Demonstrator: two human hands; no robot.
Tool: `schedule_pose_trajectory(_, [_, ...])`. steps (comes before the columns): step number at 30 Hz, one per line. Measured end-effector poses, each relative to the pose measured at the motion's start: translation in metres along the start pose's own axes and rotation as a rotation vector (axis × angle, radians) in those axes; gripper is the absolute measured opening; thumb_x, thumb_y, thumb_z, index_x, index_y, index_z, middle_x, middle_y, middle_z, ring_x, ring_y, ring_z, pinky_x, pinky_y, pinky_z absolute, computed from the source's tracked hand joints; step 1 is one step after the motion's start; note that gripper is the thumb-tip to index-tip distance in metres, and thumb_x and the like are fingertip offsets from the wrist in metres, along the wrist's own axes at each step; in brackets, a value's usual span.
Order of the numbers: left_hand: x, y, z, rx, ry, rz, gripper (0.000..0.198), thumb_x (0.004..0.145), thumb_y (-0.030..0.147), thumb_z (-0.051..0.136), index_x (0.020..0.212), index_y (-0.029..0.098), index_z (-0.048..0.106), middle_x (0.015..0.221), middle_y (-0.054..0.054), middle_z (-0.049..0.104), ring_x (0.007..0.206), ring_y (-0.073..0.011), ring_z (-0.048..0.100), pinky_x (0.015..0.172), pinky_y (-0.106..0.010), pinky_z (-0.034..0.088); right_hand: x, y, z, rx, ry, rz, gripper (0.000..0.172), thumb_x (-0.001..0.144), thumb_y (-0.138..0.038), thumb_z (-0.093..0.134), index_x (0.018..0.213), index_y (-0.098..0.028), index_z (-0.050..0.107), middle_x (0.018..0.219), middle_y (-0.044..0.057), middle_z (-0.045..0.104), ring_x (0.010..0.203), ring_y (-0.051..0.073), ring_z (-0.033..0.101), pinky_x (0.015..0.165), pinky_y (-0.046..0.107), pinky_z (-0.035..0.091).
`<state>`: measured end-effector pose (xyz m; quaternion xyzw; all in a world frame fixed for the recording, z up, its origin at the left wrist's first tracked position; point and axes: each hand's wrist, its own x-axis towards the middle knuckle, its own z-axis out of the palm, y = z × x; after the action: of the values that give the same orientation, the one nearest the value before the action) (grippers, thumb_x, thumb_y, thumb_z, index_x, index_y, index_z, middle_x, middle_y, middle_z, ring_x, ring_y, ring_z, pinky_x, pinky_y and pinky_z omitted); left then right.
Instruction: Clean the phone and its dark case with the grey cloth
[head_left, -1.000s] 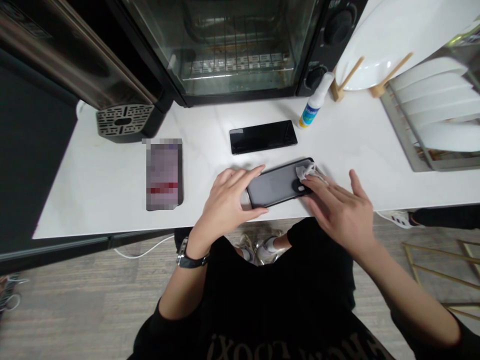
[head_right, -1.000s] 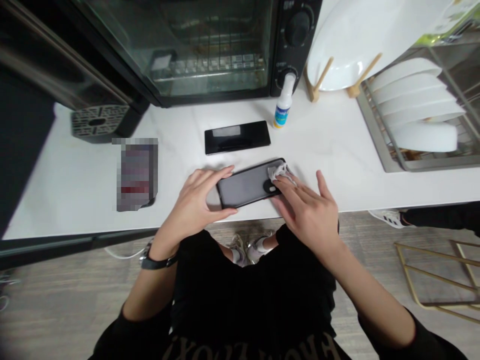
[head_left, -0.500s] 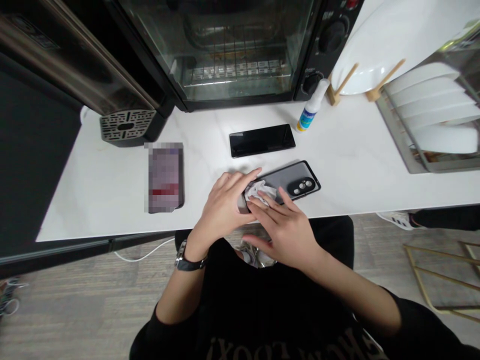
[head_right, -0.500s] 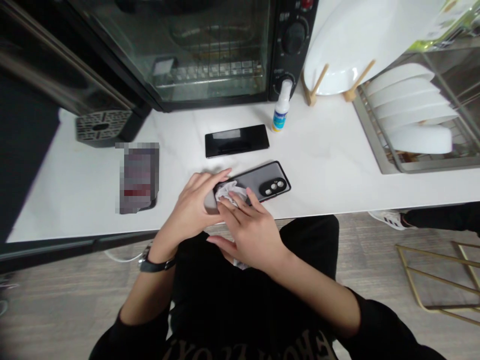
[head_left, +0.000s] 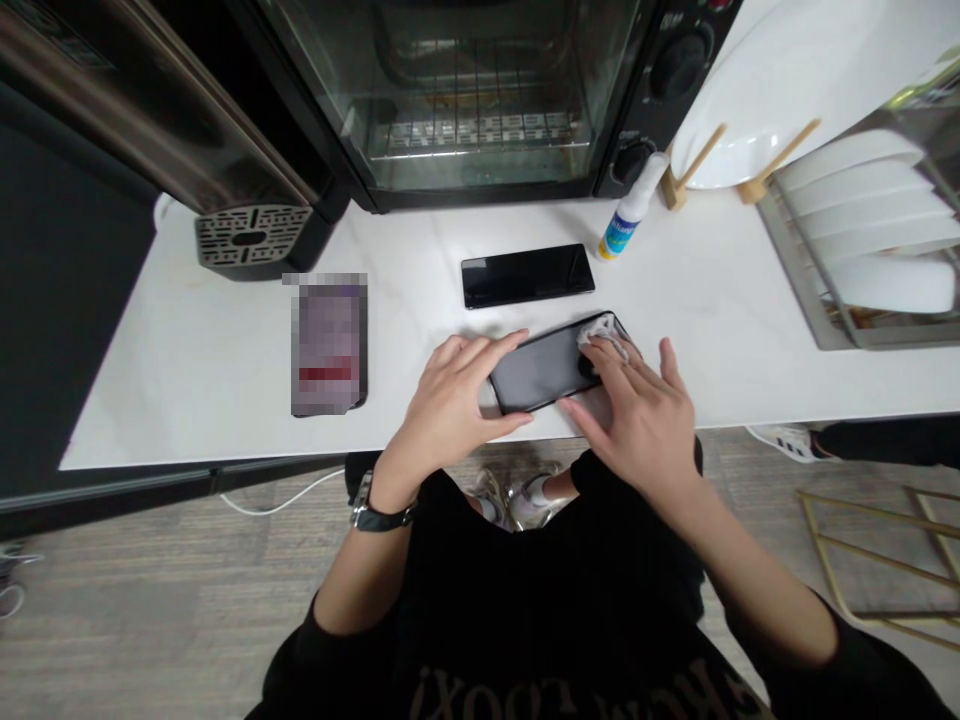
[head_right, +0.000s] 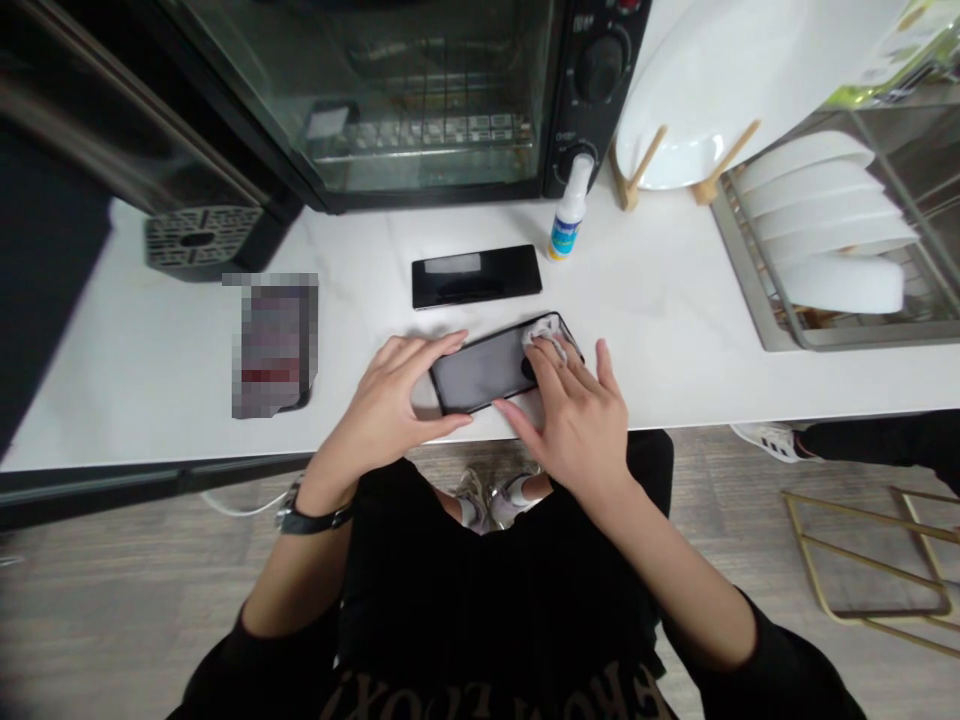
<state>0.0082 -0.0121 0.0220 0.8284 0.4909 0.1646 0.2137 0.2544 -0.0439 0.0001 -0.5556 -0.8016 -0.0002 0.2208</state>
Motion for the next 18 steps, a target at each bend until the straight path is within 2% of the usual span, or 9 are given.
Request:
schedule_pose_trajectory(4, [-0.001, -0.002, 0.000, -0.006, 0.004, 0.022, 0.084, 0.090, 0.046, 0.082, 0.162, 0.024, 0.045, 0.134, -0.008, 0.066, 0.118, -0.0307, 0.055, 0.109, -0.044, 0.045, 0.010, -0.041, 0.014, 0.143, -0.057, -0.137, 0.058, 0.105, -0.053, 0.057, 0.145, -0.012, 0.061, 0.149, 0.015, 0.069, 0.144, 0.034, 0.061, 0.133, 0.061, 0.030])
schedule_pose_trajectory(7, [-0.002, -0.003, 0.001, -0.004, 0.009, 0.017, 0.083, 0.090, 0.038, 0.081, 0.163, 0.024, 0.043, 0.133, -0.009, 0.065, 0.121, -0.0307, 0.055, 0.109, -0.043, 0.046, 0.002, -0.054, 0.011, 0.237, -0.103, -0.248, 0.055, 0.106, -0.051, 0.055, 0.144, -0.012, 0.063, 0.148, 0.014, 0.070, 0.141, 0.031, 0.064, 0.132, 0.059, 0.033])
schedule_pose_trajectory(9, [-0.003, -0.002, 0.001, -0.003, 0.010, 0.014, 0.085, 0.090, 0.039, 0.082, 0.164, 0.024, 0.042, 0.134, -0.008, 0.065, 0.122, -0.0311, 0.054, 0.110, -0.044, 0.046, -0.007, -0.044, 0.002, 0.242, -0.121, -0.275, 0.048, 0.107, -0.047, 0.055, 0.144, -0.016, 0.063, 0.147, 0.010, 0.071, 0.140, 0.029, 0.066, 0.133, 0.058, 0.031])
schedule_pose_trajectory(11, [-0.003, -0.001, 0.002, 0.002, 0.003, 0.019, 0.088, 0.089, 0.046, 0.083, 0.164, 0.025, 0.042, 0.136, -0.008, 0.065, 0.121, -0.0314, 0.054, 0.111, -0.045, 0.046, -0.015, -0.020, -0.008, 0.189, -0.129, -0.253, 0.041, 0.108, -0.040, 0.057, 0.144, -0.022, 0.063, 0.147, 0.005, 0.071, 0.139, 0.026, 0.067, 0.135, 0.057, 0.026])
schedule_pose_trajectory(15, [-0.002, 0.000, 0.003, 0.029, 0.007, 0.023, 0.090, 0.088, 0.049, 0.084, 0.164, 0.026, 0.042, 0.135, -0.008, 0.066, 0.118, -0.0315, 0.054, 0.112, -0.047, 0.044, -0.020, 0.029, -0.019, -0.029, -0.038, -0.126, 0.047, 0.107, -0.038, 0.058, 0.151, -0.020, 0.058, 0.151, 0.009, 0.068, 0.139, 0.030, 0.066, 0.133, 0.060, 0.028])
schedule_pose_trajectory(18, [-0.001, 0.001, 0.003, 0.035, 0.018, 0.025, 0.090, 0.088, 0.049, 0.084, 0.164, 0.026, 0.042, 0.136, -0.008, 0.067, 0.118, -0.0314, 0.054, 0.113, -0.048, 0.043, -0.013, 0.034, -0.015, -0.054, -0.022, -0.095, 0.054, 0.106, -0.042, 0.059, 0.153, -0.015, 0.056, 0.155, 0.014, 0.064, 0.144, 0.033, 0.061, 0.129, 0.059, 0.036])
